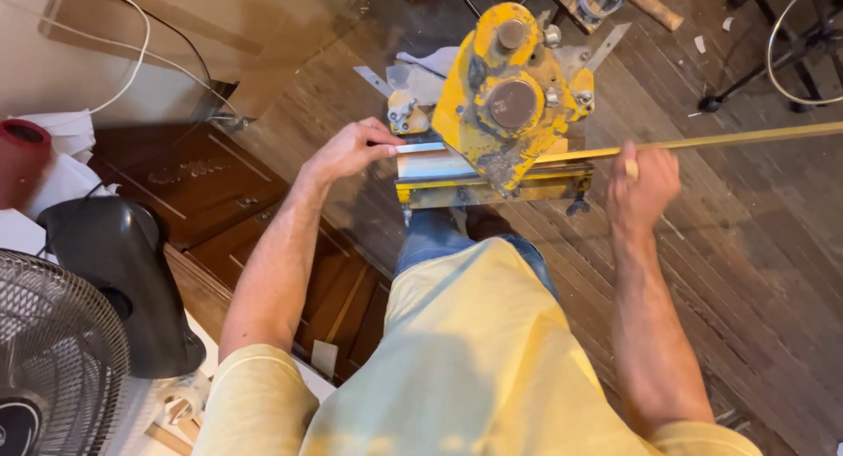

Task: Measuring and marking wooden strips for precision trimming using a tape measure and pencil in a workshop.

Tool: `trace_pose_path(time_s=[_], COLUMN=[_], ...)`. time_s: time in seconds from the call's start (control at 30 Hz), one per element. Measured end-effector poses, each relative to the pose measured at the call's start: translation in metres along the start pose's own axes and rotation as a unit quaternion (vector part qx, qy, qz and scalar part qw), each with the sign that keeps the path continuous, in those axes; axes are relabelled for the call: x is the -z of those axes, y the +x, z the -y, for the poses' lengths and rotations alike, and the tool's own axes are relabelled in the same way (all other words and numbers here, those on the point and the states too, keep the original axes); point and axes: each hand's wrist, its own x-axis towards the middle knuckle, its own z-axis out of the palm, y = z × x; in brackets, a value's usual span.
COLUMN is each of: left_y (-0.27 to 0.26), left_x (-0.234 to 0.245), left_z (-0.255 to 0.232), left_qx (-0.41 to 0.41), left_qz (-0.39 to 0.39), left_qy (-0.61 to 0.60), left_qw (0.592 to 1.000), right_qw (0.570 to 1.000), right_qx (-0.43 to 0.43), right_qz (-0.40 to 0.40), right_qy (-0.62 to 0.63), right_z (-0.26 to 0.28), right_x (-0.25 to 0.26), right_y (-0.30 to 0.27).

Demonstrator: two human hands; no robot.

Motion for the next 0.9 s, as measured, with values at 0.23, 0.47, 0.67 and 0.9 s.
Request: trace_pose_path(time_s=[0.23, 0.47, 0.67, 0.9], left_y=[0.004, 0.014, 0.006, -0.04], left_x=[-0.006, -0.011, -0.014, -0.033], left_z=[0.004, 0.007, -0.006, 0.019], left_qx=[-0.018, -0.067, -0.133, -0.13], left_qz=[0.006, 0.001, -0.04, -0.146], left_qy=[0.026, 0.027, 0.006, -0.405], left_qw=[0.999, 0.997, 0.99, 0.893], right_qw=[0.973, 0.885, 0.893, 0.88], right_qx=[0.048, -0.009, 0.015, 0.055], right_qz=[0.158, 0.462, 0.43, 0.428], right_qy=[0.164, -0.052, -0.13, -0.196], right_z=[0.217, 0.328, 0.286, 0.311], right_x=[0.014, -0.046, -0.107, -0.094], right_y=[-0.006, 0.072, 0.05, 0.069])
